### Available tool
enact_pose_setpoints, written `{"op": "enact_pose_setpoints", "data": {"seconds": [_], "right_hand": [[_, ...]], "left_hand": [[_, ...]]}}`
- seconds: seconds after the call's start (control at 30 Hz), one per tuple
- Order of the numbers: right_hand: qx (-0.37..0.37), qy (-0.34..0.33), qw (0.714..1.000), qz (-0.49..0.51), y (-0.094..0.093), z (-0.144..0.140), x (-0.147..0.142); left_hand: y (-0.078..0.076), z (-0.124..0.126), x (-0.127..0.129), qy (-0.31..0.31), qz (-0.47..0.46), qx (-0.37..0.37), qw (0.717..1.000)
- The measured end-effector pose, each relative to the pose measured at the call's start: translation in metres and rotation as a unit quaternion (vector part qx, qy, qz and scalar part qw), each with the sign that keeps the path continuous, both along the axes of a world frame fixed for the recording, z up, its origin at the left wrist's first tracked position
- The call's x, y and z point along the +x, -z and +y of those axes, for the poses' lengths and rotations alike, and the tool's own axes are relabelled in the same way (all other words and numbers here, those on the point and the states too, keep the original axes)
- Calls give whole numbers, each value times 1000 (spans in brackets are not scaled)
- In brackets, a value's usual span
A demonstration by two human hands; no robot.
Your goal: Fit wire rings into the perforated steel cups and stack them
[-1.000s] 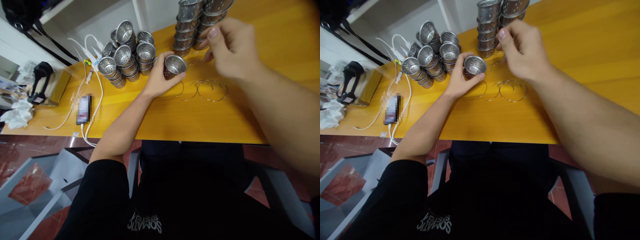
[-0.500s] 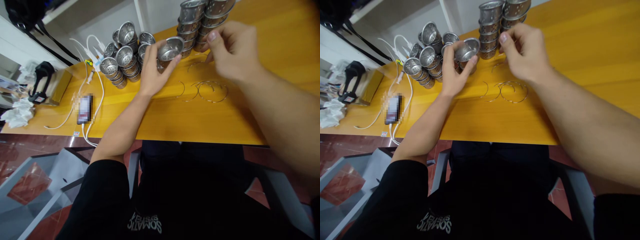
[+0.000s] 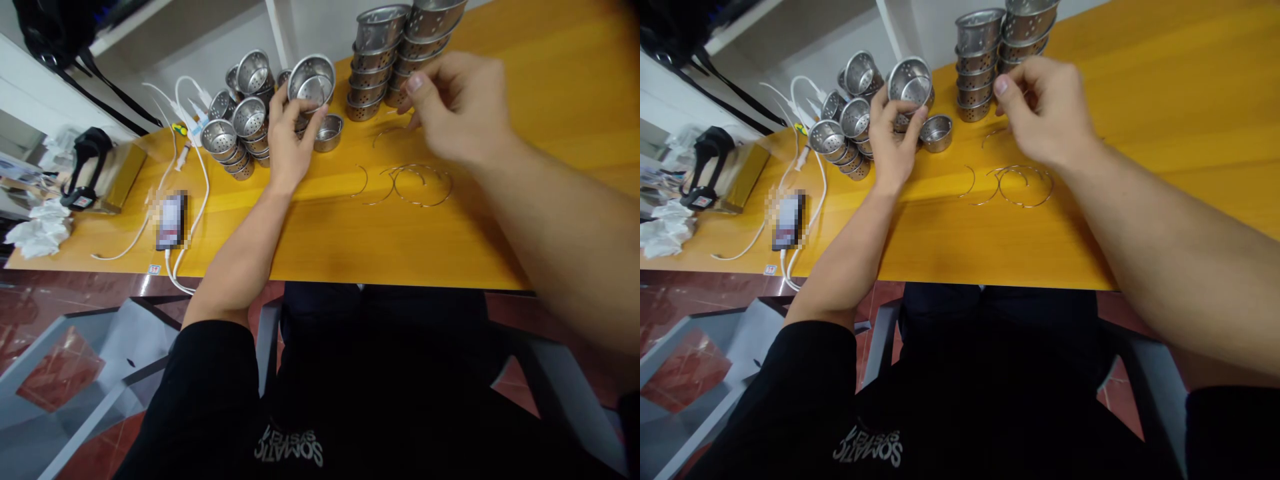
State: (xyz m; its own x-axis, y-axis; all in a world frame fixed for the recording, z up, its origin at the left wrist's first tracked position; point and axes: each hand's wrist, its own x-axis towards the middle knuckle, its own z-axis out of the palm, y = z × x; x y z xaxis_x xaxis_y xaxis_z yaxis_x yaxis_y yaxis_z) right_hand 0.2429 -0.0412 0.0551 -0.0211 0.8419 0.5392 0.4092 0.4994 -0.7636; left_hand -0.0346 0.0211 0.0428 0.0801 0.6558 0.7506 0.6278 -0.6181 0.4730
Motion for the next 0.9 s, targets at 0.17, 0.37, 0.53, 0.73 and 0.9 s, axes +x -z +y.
{"op": "enact_pose_setpoints", "data": {"seconds": [0.17,0.37,0.53,0.73,0.9], "right_hand": [[29,20,999,-40,3,5,0],[26,16,998,-48,5,6,0],[23,10,999,-46,4,4,-1],[25,4,999,-45,4,4,-1],[26,16,998,-48,5,6,1]], "left_hand": [[29,25,0,12,71,-24,997],[58,49,7,9,133,2,991],[62,56,11,-26,120,61,991],[49,38,12,-3,86,36,996],[43,30,8,-6,99,12,995]]}}
